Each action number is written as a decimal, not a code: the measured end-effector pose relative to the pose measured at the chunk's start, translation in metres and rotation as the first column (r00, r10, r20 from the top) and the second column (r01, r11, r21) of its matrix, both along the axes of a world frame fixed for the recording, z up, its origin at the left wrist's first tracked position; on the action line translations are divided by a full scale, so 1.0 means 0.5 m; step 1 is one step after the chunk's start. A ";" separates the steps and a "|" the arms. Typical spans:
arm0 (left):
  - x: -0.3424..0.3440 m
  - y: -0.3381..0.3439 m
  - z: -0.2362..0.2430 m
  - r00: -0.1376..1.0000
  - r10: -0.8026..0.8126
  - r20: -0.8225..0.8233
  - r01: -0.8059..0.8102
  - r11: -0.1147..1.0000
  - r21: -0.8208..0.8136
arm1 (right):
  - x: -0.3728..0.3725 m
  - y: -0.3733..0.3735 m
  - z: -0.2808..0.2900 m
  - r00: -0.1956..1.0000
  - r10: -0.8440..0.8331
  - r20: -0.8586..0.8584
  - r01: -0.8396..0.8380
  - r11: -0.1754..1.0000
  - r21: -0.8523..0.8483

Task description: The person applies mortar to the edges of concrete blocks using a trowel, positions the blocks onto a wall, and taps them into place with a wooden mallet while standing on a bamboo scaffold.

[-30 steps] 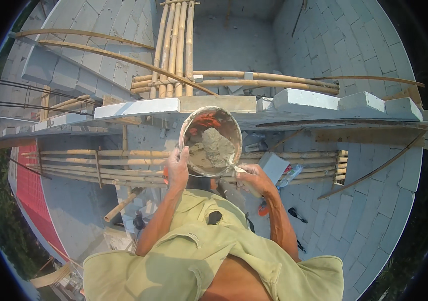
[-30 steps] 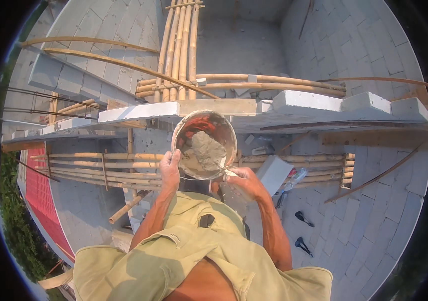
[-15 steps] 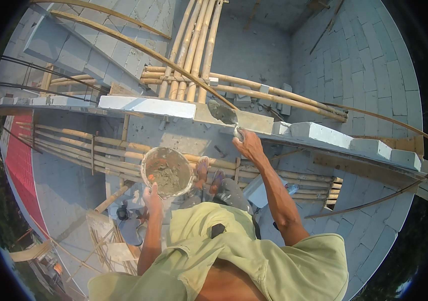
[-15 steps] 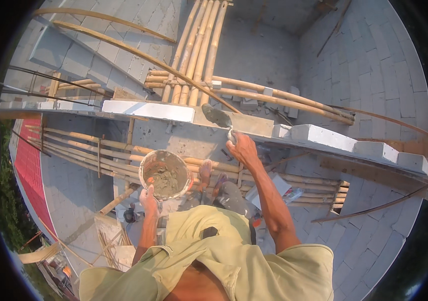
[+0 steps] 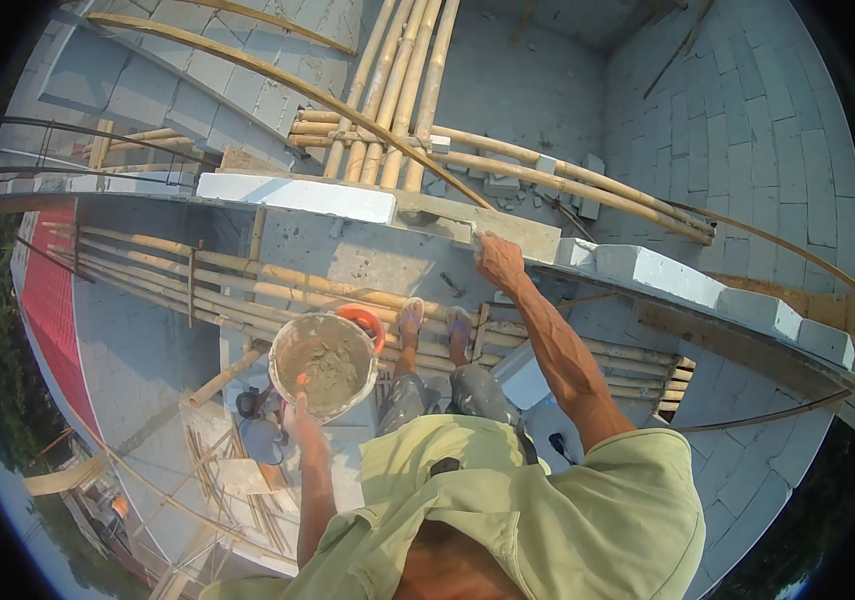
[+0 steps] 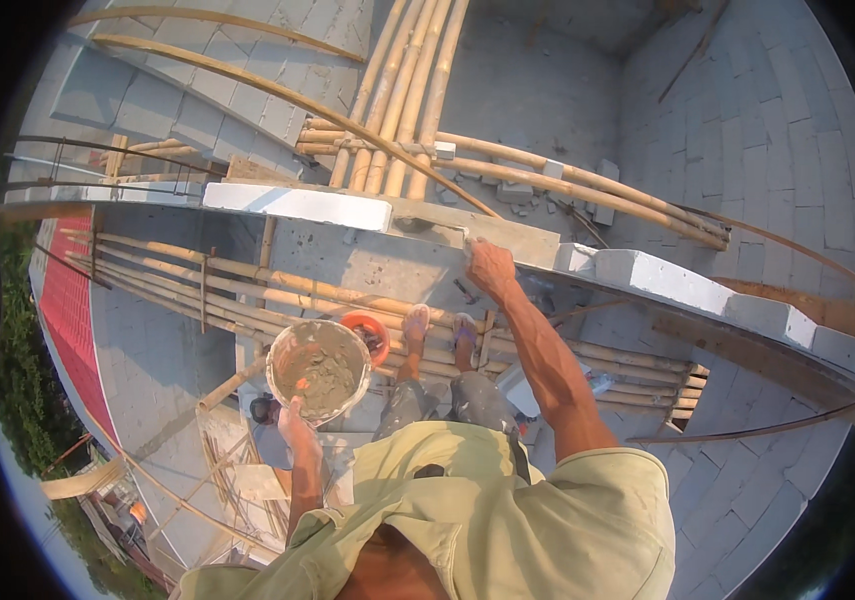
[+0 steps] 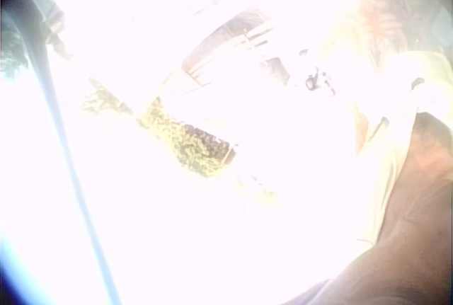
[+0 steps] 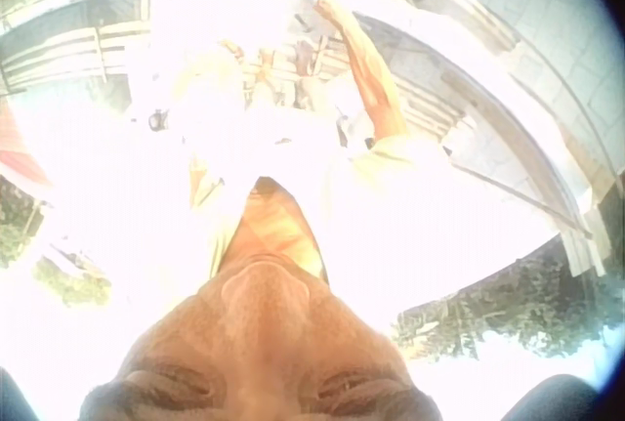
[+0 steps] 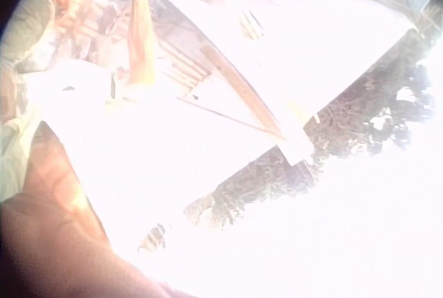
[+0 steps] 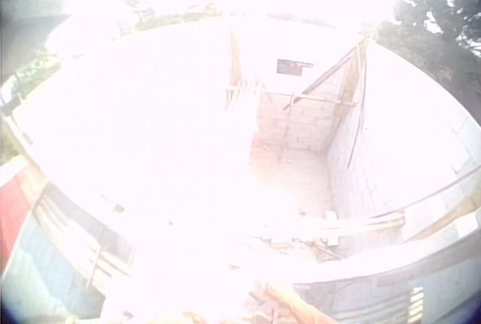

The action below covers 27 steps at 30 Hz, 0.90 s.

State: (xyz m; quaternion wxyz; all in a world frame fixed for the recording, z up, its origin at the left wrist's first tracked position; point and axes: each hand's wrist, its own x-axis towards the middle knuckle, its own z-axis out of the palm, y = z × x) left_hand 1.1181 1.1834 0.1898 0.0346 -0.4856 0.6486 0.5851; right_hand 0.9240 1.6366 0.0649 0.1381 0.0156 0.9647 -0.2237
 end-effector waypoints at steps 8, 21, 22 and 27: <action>0.073 0.116 -0.001 0.994 0.111 -0.016 -0.109 0.988 0.113 | 0.080 -0.074 0.135 0.931 -0.164 0.327 0.325 0.779 -0.536; 0.150 0.226 0.040 0.986 0.161 -0.038 -0.150 0.967 0.206 | 0.054 -0.274 -0.047 0.661 -0.352 0.663 0.745 0.203 -0.635; 0.161 0.222 0.032 0.986 0.161 -0.037 -0.150 0.967 0.206 | 0.056 -0.276 -0.052 0.630 -0.383 0.676 0.766 0.162 -0.622; 0.148 0.234 0.034 0.985 0.171 -0.012 -0.165 0.965 0.201 | 0.132 -0.213 -0.196 0.612 -0.476 0.631 0.723 0.013 -0.691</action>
